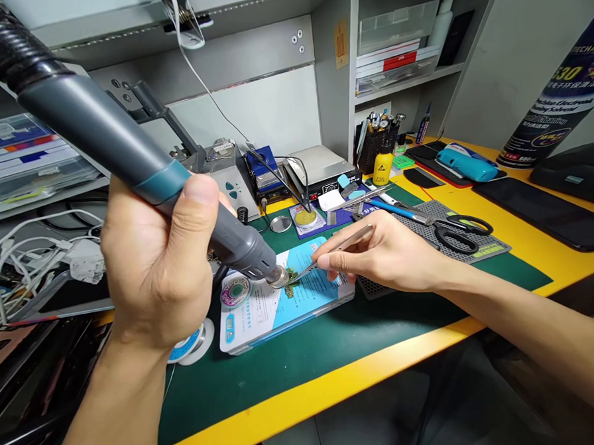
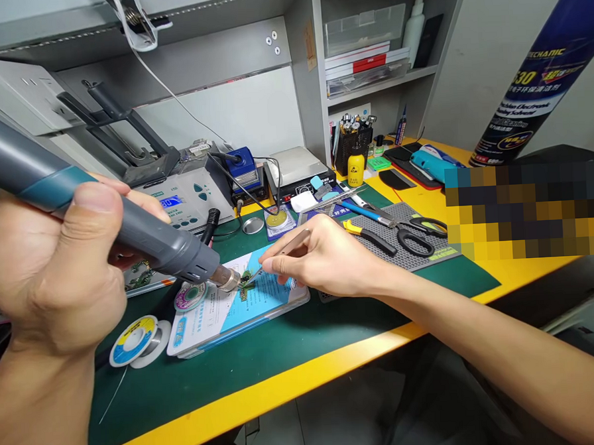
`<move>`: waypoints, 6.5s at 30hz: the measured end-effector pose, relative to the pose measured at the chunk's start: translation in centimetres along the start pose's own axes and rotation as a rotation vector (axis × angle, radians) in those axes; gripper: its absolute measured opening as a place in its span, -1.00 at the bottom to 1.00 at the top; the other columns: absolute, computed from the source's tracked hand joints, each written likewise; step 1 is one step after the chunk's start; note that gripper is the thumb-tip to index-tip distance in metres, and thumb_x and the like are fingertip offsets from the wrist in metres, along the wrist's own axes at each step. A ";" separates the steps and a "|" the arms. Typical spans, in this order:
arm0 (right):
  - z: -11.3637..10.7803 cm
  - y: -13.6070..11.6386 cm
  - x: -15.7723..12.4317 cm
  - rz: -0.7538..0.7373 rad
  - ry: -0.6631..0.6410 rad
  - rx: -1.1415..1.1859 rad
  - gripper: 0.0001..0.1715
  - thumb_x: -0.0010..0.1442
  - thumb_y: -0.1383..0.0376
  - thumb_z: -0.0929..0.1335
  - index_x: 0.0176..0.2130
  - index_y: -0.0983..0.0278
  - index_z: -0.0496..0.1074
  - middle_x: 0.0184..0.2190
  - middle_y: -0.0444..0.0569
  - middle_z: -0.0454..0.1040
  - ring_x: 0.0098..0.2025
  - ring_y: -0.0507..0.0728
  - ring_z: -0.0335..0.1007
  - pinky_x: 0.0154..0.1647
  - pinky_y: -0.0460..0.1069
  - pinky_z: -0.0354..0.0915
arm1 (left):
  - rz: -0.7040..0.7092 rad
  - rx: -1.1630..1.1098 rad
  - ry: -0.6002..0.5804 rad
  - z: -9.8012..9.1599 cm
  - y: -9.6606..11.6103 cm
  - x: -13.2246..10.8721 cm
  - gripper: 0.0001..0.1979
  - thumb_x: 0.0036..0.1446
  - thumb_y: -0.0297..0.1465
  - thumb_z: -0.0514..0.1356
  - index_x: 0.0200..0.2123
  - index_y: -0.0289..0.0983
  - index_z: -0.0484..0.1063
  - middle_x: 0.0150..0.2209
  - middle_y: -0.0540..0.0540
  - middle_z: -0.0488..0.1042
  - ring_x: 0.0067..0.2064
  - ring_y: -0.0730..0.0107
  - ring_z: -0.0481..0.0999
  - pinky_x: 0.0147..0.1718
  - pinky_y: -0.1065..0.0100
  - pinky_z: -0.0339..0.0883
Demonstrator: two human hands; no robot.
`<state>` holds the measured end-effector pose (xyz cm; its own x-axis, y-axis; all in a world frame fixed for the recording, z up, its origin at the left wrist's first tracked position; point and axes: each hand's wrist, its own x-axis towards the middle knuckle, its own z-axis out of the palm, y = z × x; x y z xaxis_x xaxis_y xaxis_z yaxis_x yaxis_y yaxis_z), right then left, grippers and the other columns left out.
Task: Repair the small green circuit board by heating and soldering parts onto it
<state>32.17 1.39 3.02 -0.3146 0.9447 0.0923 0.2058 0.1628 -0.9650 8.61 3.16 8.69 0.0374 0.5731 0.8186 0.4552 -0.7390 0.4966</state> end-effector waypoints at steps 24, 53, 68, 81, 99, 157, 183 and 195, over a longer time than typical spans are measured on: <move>-0.1 0.0 0.0 0.000 -0.019 0.035 -0.70 0.19 0.14 0.57 -0.25 0.35 0.75 -0.46 0.00 0.66 -0.55 0.02 0.39 -0.58 -0.09 0.34 | -0.028 -0.015 -0.040 -0.1 -0.1 -0.1 -0.76 0.37 -0.21 0.23 -0.30 -0.23 0.45 -0.31 -0.02 0.48 -0.36 0.44 0.46 -0.40 0.35 0.39; -0.3 -0.1 -0.5 -0.022 -0.065 -0.051 -0.63 0.24 0.08 0.54 -0.20 0.35 0.76 -0.48 0.02 0.63 -0.54 0.06 0.38 -0.59 -0.06 0.30 | -0.130 -0.018 -0.031 -0.1 1.1 -0.1 -0.87 0.23 -0.04 0.21 -0.31 0.15 0.50 -0.37 -0.11 0.48 -0.29 -0.13 0.50 -0.24 -0.29 0.47; -0.3 -0.1 -0.5 0.002 -0.073 -0.009 -0.62 0.24 0.05 0.54 -0.20 0.33 0.76 -0.47 0.02 0.64 -0.54 0.07 0.41 -0.62 -0.06 0.30 | -0.075 -0.010 -0.047 -0.2 0.8 -0.1 -0.81 0.29 -0.08 0.21 -0.35 0.04 0.49 -0.37 -0.12 0.47 -0.34 0.01 0.47 -0.33 -0.12 0.48; -0.4 0.0 -0.5 0.012 -0.044 -0.029 -0.62 0.21 0.04 0.55 -0.20 0.32 0.76 -0.48 0.01 0.64 -0.53 0.09 0.45 -0.59 -0.06 0.32 | -0.003 -0.030 -0.017 -0.4 0.2 -0.2 -0.80 0.39 -0.22 0.24 -0.28 -0.19 0.47 -0.38 0.01 0.51 -0.35 0.37 0.50 -0.28 0.26 0.42; -0.5 -0.2 -0.2 -0.027 0.001 -0.020 -0.67 0.21 0.12 0.55 -0.25 0.37 0.74 -0.48 0.02 0.64 -0.55 0.05 0.39 -0.56 -0.05 0.34 | -0.003 -0.018 -0.020 -0.3 0.7 -0.4 -0.85 0.39 -0.33 0.18 -0.26 -0.22 0.50 -0.36 0.02 0.51 -0.32 0.42 0.50 -0.28 0.32 0.43; -0.9 -0.8 -0.1 -0.079 0.020 0.015 -0.76 0.21 0.26 0.52 -0.27 0.42 0.73 -0.52 -0.02 0.59 -0.50 0.06 0.40 -0.55 -0.07 0.30 | -0.091 0.007 -0.040 0.3 2.0 -0.4 -0.88 0.20 -0.12 0.22 -0.18 0.18 0.50 -0.32 -0.12 0.46 -0.24 -0.16 0.51 -0.11 -0.24 0.41; -0.4 -0.3 -0.4 -0.050 -0.029 0.032 -0.71 0.20 0.16 0.55 -0.24 0.37 0.76 -0.51 0.00 0.61 -0.55 0.04 0.34 -0.59 -0.07 0.27 | -0.128 -0.008 -0.019 -0.2 1.7 -0.5 -0.83 0.23 -0.07 0.16 -0.19 0.10 0.50 -0.29 -0.21 0.48 -0.26 -0.19 0.51 -0.14 -0.32 0.42; -0.2 0.0 -0.4 -0.039 -0.081 0.004 -0.70 0.26 0.14 0.52 -0.21 0.34 0.75 -0.51 -0.05 0.58 -0.56 0.01 0.31 -0.64 -0.11 0.20 | -0.113 -0.013 -0.038 -0.4 2.1 -0.3 -0.86 0.23 -0.12 0.15 -0.18 0.17 0.48 -0.33 -0.18 0.48 -0.26 -0.20 0.49 -0.15 -0.24 0.39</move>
<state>32.45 1.03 3.06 -0.3960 0.9116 0.1103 0.1885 0.1982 -0.9619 9.23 1.32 9.58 0.0208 0.6658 0.7458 0.4468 -0.6735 0.5888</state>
